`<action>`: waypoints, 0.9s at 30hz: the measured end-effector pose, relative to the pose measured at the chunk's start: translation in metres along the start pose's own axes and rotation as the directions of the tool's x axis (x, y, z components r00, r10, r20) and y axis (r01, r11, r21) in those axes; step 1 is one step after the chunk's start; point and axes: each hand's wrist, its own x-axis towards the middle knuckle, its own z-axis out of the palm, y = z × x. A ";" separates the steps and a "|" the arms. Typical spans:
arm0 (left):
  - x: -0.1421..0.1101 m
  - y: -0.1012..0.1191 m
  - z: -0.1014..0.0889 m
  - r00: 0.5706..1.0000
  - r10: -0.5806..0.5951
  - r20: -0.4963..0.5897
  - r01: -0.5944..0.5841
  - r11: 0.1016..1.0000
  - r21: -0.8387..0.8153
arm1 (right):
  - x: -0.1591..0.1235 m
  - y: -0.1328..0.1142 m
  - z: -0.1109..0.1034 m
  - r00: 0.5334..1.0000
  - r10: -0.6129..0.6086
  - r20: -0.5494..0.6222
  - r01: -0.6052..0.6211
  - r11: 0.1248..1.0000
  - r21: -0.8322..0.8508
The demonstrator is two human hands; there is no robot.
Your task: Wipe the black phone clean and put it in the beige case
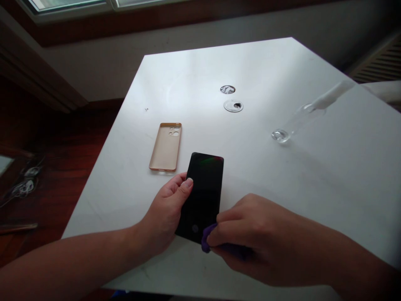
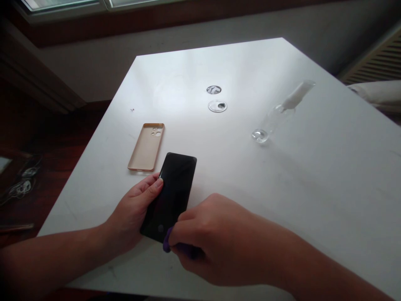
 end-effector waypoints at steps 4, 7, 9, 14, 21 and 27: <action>0.000 0.000 0.000 1.000 0.014 0.005 -0.014 1.000 0.002 | 0.004 -0.002 0.010 0.998 -0.001 -0.055 -0.004 0.996 -0.084; 0.000 0.000 0.003 1.000 0.025 -0.013 -0.025 1.000 -0.013 | 0.007 -0.002 0.020 0.990 -0.008 -0.140 -0.013 0.989 -0.148; 0.000 0.000 0.005 0.999 0.041 -0.030 -0.042 0.999 -0.022 | 0.009 -0.001 0.025 0.978 -0.030 -0.208 -0.009 0.983 -0.183; 0.001 -0.002 0.006 0.997 0.068 -0.031 -0.069 0.997 -0.033 | 0.013 0.000 0.037 0.963 -0.050 -0.265 -0.014 0.972 -0.233; 0.002 -0.005 0.003 0.997 0.049 -0.058 -0.049 0.999 -0.003 | 0.020 0.002 0.047 0.951 -0.103 -0.292 0.008 0.951 -0.308; 0.003 -0.005 0.003 0.998 0.024 -0.063 -0.023 1.000 0.016 | 0.022 0.002 0.046 0.949 -0.126 -0.289 0.016 0.935 -0.355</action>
